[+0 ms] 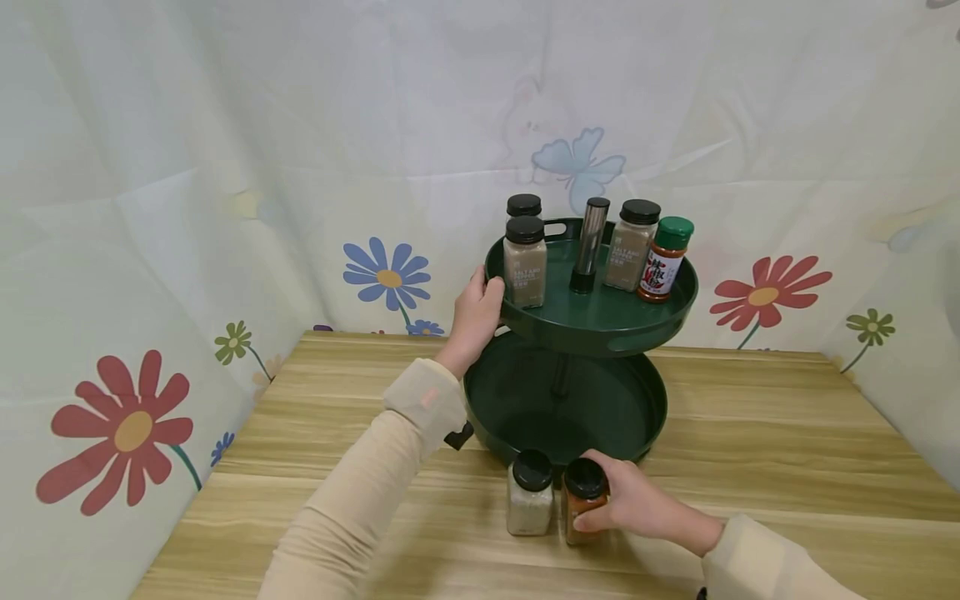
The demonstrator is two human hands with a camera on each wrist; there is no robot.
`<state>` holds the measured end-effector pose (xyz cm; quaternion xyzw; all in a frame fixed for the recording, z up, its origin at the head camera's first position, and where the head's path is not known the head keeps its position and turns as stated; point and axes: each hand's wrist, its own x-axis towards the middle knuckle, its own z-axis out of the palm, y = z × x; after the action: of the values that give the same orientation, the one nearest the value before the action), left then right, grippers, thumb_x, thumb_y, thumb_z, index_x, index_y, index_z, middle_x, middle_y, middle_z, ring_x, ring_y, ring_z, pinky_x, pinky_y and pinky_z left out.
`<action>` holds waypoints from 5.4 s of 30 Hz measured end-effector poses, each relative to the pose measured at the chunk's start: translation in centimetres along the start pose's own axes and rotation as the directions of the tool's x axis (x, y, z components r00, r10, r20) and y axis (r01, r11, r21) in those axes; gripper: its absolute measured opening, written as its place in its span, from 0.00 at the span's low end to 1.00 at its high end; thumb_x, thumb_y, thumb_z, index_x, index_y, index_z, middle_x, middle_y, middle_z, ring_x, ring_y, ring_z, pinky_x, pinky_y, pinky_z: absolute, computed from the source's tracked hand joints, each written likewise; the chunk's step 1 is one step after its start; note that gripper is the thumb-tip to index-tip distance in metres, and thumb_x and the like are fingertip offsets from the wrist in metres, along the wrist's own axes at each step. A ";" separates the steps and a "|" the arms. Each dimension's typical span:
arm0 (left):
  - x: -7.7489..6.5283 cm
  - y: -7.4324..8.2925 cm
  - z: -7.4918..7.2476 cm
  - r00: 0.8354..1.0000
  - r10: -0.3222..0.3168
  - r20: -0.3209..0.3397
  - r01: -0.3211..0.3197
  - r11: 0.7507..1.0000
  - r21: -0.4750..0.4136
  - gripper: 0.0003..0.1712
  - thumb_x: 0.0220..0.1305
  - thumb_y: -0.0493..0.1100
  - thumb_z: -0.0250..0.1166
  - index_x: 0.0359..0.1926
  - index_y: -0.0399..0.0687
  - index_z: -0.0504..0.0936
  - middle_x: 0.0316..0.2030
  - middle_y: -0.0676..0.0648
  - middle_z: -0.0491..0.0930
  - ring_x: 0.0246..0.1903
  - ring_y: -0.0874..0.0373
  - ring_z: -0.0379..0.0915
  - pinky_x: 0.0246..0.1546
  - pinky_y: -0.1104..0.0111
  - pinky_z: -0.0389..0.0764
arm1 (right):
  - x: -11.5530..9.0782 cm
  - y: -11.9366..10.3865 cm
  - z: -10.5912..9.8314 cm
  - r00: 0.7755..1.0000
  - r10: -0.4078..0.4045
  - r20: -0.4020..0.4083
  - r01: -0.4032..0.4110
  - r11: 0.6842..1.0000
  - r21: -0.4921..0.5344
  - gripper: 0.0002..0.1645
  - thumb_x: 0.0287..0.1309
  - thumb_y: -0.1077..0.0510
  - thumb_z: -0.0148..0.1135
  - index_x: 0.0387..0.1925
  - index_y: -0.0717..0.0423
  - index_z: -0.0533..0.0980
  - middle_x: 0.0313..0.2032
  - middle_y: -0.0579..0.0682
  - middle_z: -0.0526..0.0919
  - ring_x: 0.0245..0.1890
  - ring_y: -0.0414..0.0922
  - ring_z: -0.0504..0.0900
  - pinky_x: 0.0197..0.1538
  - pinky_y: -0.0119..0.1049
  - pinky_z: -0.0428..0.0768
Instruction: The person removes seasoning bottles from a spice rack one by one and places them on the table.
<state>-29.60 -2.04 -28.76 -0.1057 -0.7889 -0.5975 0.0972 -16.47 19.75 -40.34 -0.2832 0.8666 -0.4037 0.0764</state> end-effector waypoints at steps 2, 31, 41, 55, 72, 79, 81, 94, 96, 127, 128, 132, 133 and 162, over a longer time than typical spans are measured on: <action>0.0 0.0 0.0 1.000 0.002 0.000 -0.002 1.000 0.002 0.32 0.65 0.51 0.38 0.69 0.50 0.49 0.66 0.47 0.57 0.63 0.56 0.53 0.62 0.59 0.59 | 0.0 0.1 0.1 1.000 -0.002 -0.006 0.002 1.000 -0.002 0.29 0.37 0.51 0.72 0.41 0.54 0.69 0.30 0.42 0.78 0.30 0.36 0.74 0.35 0.38 0.76; -0.1 0.1 0.0 1.000 0.020 -0.014 -0.020 1.000 -0.010 0.26 0.66 0.50 0.38 0.64 0.50 0.59 0.59 0.45 0.66 0.52 0.55 0.63 0.54 0.57 0.67 | -0.4 0.1 0.8 0.999 0.007 -0.048 -0.006 1.000 0.015 0.29 0.39 0.48 0.71 0.43 0.53 0.69 0.33 0.43 0.78 0.34 0.37 0.74 0.39 0.41 0.75; -0.1 0.1 0.1 1.000 0.019 -0.022 -0.019 1.000 -0.008 0.25 0.66 0.49 0.38 0.62 0.49 0.60 0.59 0.45 0.66 0.54 0.55 0.63 0.55 0.57 0.66 | -0.5 0.1 1.1 0.998 0.029 -0.061 -0.029 1.000 0.004 0.30 0.38 0.49 0.71 0.43 0.54 0.69 0.34 0.44 0.78 0.35 0.38 0.75 0.39 0.43 0.75; -0.1 -0.1 0.2 1.000 0.010 -0.019 -0.009 1.000 0.011 0.30 0.66 0.51 0.38 0.68 0.50 0.51 0.65 0.46 0.59 0.61 0.56 0.55 0.61 0.58 0.61 | -0.6 0.2 1.1 0.998 0.005 -0.058 -0.004 1.000 0.024 0.30 0.40 0.49 0.70 0.44 0.54 0.68 0.35 0.45 0.77 0.37 0.39 0.75 0.40 0.44 0.75; -0.5 -0.1 0.4 0.999 0.033 -0.036 -0.031 0.998 0.047 0.31 0.67 0.53 0.39 0.67 0.45 0.52 0.58 0.41 0.66 0.59 0.52 0.59 0.60 0.57 0.62 | -0.6 0.3 1.1 0.999 0.003 -0.045 -0.002 1.000 0.027 0.27 0.41 0.48 0.69 0.42 0.53 0.69 0.34 0.44 0.77 0.37 0.38 0.74 0.39 0.42 0.75; -0.8 0.1 0.6 0.995 0.081 -0.056 -0.078 0.995 0.056 0.20 0.67 0.52 0.40 0.52 0.45 0.64 0.33 0.43 0.67 0.40 0.49 0.65 0.44 0.58 0.67 | -0.6 0.5 1.0 1.000 -0.017 -0.022 0.018 0.998 0.066 0.28 0.42 0.50 0.69 0.44 0.55 0.68 0.36 0.46 0.77 0.38 0.38 0.75 0.41 0.41 0.75; -0.9 0.1 0.6 0.994 0.089 -0.061 -0.086 0.995 0.055 0.20 0.67 0.52 0.40 0.52 0.45 0.64 0.36 0.42 0.69 0.41 0.49 0.65 0.45 0.57 0.68 | -0.6 0.5 0.9 1.000 -0.020 -0.003 0.020 0.995 0.094 0.29 0.44 0.51 0.68 0.46 0.57 0.68 0.37 0.47 0.77 0.39 0.39 0.75 0.41 0.40 0.76; -1.8 0.1 0.7 0.999 0.020 -0.032 -0.019 0.999 0.035 0.35 0.66 0.56 0.40 0.69 0.48 0.44 0.68 0.41 0.48 0.65 0.51 0.45 0.64 0.57 0.54 | -0.8 0.1 0.5 0.998 -0.044 0.036 0.037 0.983 0.179 0.30 0.47 0.54 0.66 0.50 0.60 0.66 0.39 0.51 0.75 0.38 0.39 0.73 0.42 0.38 0.75; -1.9 0.1 0.7 0.999 0.017 -0.030 -0.016 0.999 0.030 0.36 0.66 0.57 0.41 0.69 0.48 0.43 0.69 0.41 0.47 0.65 0.52 0.45 0.64 0.57 0.54 | -0.7 0.1 0.5 0.998 -0.047 0.031 0.041 0.983 0.176 0.29 0.47 0.54 0.66 0.50 0.60 0.66 0.39 0.51 0.75 0.38 0.39 0.73 0.42 0.37 0.75; -4.4 0.7 1.0 0.999 0.034 0.008 -0.034 0.999 -0.019 0.42 0.65 0.57 0.47 0.69 0.42 0.39 0.70 0.43 0.41 0.66 0.55 0.41 0.65 0.58 0.50 | -0.3 0.1 -0.1 0.997 -0.075 0.022 0.068 0.972 0.224 0.29 0.49 0.59 0.64 0.50 0.65 0.65 0.40 0.55 0.75 0.38 0.40 0.75 0.43 0.33 0.75; -4.5 0.7 1.0 0.999 0.039 0.008 -0.039 0.999 -0.019 0.42 0.65 0.57 0.47 0.69 0.42 0.39 0.70 0.43 0.41 0.66 0.55 0.41 0.65 0.57 0.51 | -0.2 0.0 -0.2 0.996 -0.082 0.018 0.076 0.971 0.226 0.28 0.49 0.59 0.64 0.50 0.66 0.65 0.40 0.56 0.75 0.38 0.40 0.75 0.44 0.33 0.75; -4.8 0.7 1.1 0.999 0.052 0.016 -0.052 0.998 -0.018 0.41 0.65 0.56 0.47 0.69 0.41 0.40 0.70 0.43 0.42 0.66 0.54 0.43 0.64 0.58 0.52 | 0.0 -0.3 -0.8 0.996 -0.090 0.010 0.085 0.971 0.221 0.27 0.50 0.59 0.63 0.49 0.67 0.65 0.43 0.58 0.75 0.41 0.40 0.75 0.44 0.32 0.76; -4.9 0.7 1.1 0.998 0.054 0.018 -0.054 0.998 -0.019 0.41 0.65 0.56 0.47 0.69 0.41 0.40 0.70 0.43 0.42 0.66 0.54 0.44 0.64 0.57 0.52 | 0.0 -0.5 -0.9 0.997 -0.080 0.011 0.076 0.973 0.216 0.27 0.50 0.59 0.63 0.49 0.67 0.65 0.44 0.59 0.74 0.43 0.40 0.74 0.45 0.32 0.76; -7.8 1.2 1.4 0.992 0.075 0.102 -0.062 0.989 -0.131 0.38 0.68 0.56 0.41 0.69 0.43 0.37 0.70 0.44 0.37 0.55 0.51 0.67 0.63 0.58 0.56 | 1.5 -6.8 -4.9 0.916 -0.196 -0.350 0.204 0.979 -0.015 0.18 0.51 0.64 0.60 0.46 0.60 0.72 0.42 0.53 0.79 0.43 0.42 0.77 0.47 0.28 0.75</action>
<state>-21.81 -0.82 -30.20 -0.1706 -0.7489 -0.6367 0.0684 -16.57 18.69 -31.92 -0.2930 0.8284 -0.4627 -0.1172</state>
